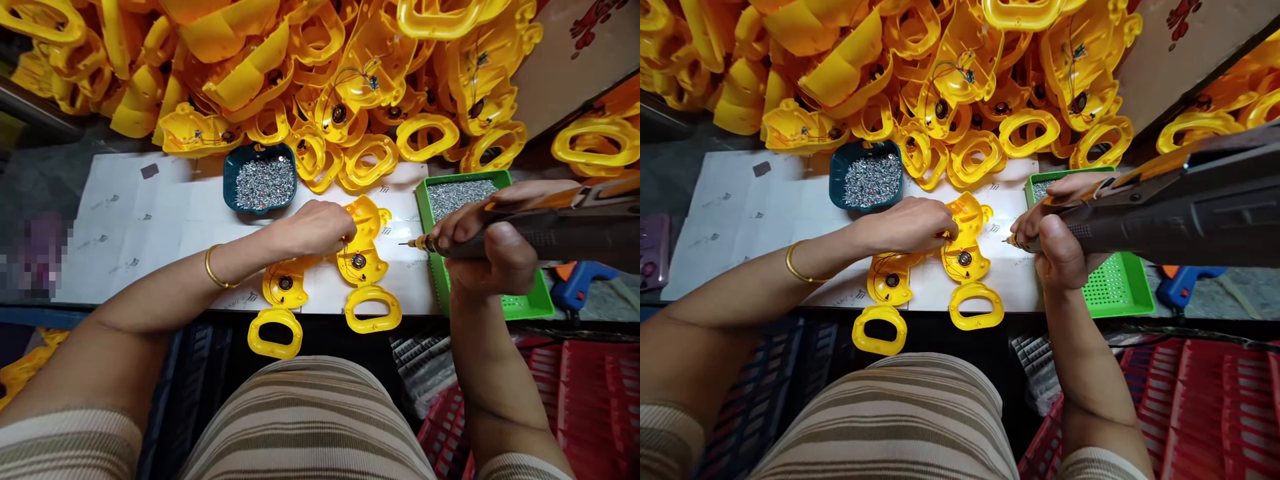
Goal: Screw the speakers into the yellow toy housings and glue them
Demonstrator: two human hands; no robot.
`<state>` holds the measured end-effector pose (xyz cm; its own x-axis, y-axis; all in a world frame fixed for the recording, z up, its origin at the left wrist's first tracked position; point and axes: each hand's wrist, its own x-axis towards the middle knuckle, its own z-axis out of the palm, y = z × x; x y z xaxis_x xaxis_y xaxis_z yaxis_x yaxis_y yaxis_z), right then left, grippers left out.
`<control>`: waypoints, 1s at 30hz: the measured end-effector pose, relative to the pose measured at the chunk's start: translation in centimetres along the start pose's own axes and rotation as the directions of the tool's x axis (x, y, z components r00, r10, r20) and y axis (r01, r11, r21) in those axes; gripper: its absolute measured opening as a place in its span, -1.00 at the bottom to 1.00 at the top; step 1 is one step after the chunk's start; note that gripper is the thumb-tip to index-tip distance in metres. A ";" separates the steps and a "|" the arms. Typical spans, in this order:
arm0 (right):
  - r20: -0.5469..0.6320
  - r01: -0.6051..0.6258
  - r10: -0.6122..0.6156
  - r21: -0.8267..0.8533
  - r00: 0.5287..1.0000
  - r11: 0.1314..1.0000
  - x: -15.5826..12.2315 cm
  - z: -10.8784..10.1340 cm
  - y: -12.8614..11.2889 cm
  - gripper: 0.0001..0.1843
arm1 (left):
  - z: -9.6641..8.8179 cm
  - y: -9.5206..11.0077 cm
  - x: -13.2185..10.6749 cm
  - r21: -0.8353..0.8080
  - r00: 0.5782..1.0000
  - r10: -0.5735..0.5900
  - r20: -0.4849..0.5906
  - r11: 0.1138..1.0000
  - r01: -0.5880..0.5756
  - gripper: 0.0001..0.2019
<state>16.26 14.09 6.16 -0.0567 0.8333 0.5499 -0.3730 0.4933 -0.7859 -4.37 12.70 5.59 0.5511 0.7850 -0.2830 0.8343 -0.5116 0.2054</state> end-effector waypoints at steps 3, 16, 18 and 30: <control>-0.074 0.004 -0.003 0.011 0.997 1.000 -0.1 0.7 0.0 -0.80 | 0.5 0.0 0.0 -0.039 0.997 0.053 -0.054 0.998 -0.055 -0.77; -0.010 -0.210 0.211 -0.147 0.977 0.967 -4.5 0.0 1.3 -0.70 | 3.7 2.0 -1.6 -0.240 0.925 -0.207 -0.319 0.962 0.132 -0.84; 0.009 -0.232 0.235 -0.129 0.972 0.964 -5.1 0.0 1.5 -0.70 | 3.2 1.6 -1.7 -0.359 0.939 -0.241 -0.245 0.923 0.143 -0.84; -0.031 -0.191 0.189 -0.097 0.981 0.977 -4.8 0.7 0.5 -0.72 | 3.7 -0.3 -3.6 -0.254 0.915 -0.072 -0.397 0.967 -0.034 -0.67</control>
<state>15.73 10.13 3.32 -0.0970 0.9189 0.3823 -0.2632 0.3467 -0.9003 -6.54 8.75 3.05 0.4375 0.8939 0.0979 0.7834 -0.4324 0.4464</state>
